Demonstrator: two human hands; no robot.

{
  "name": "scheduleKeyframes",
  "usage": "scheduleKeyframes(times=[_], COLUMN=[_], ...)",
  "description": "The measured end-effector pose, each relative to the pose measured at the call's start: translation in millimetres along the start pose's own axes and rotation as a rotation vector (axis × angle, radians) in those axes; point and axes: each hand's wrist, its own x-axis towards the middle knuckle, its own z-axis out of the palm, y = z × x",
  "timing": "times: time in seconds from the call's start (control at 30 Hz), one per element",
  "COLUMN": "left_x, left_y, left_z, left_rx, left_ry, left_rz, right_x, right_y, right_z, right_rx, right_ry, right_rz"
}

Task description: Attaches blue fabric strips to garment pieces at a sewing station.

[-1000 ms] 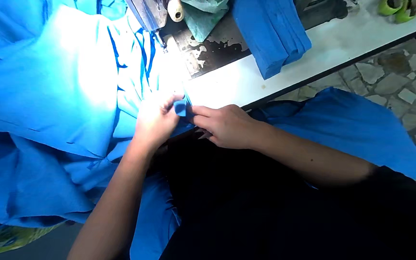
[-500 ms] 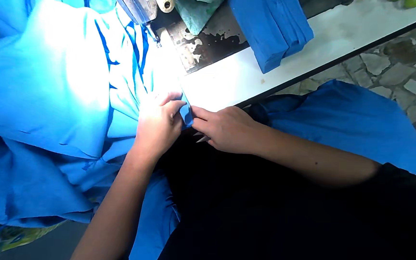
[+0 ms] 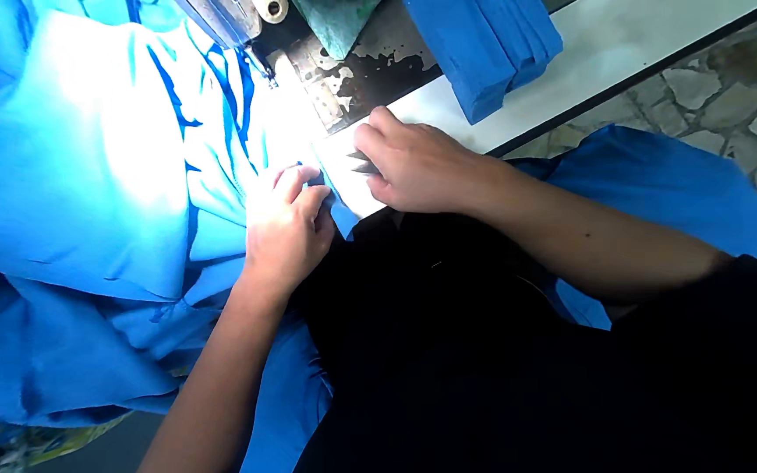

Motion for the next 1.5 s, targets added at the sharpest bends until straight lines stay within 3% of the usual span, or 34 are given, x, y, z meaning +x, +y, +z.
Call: scheduleKeyframes(times=[0.13,0.3,0.37,0.77,1.5], left_x=[4,13,17,29,27], left_y=[-4,-8,-7,1,-1], left_z=[3,-9,-12,-20,-20], left_rx=[-0.037,-0.283,-0.345,-0.323,-0.285], left_ry=[0.028,-0.013,-0.014,-0.029,-0.024], left_rz=[0.022,-0.336,-0.4,-0.417,-0.359], right_x=[6,16,19,39,40], right_y=[11,22,24,6,7], right_z=[10,23,26,33,46], right_rx=[-0.089,-0.125,-0.108,0.0,-0.055], right_ry=[0.126,0.234,0.275,0.302,0.468], right_rz=[-0.224,-0.288,-0.322,-0.364,-0.392])
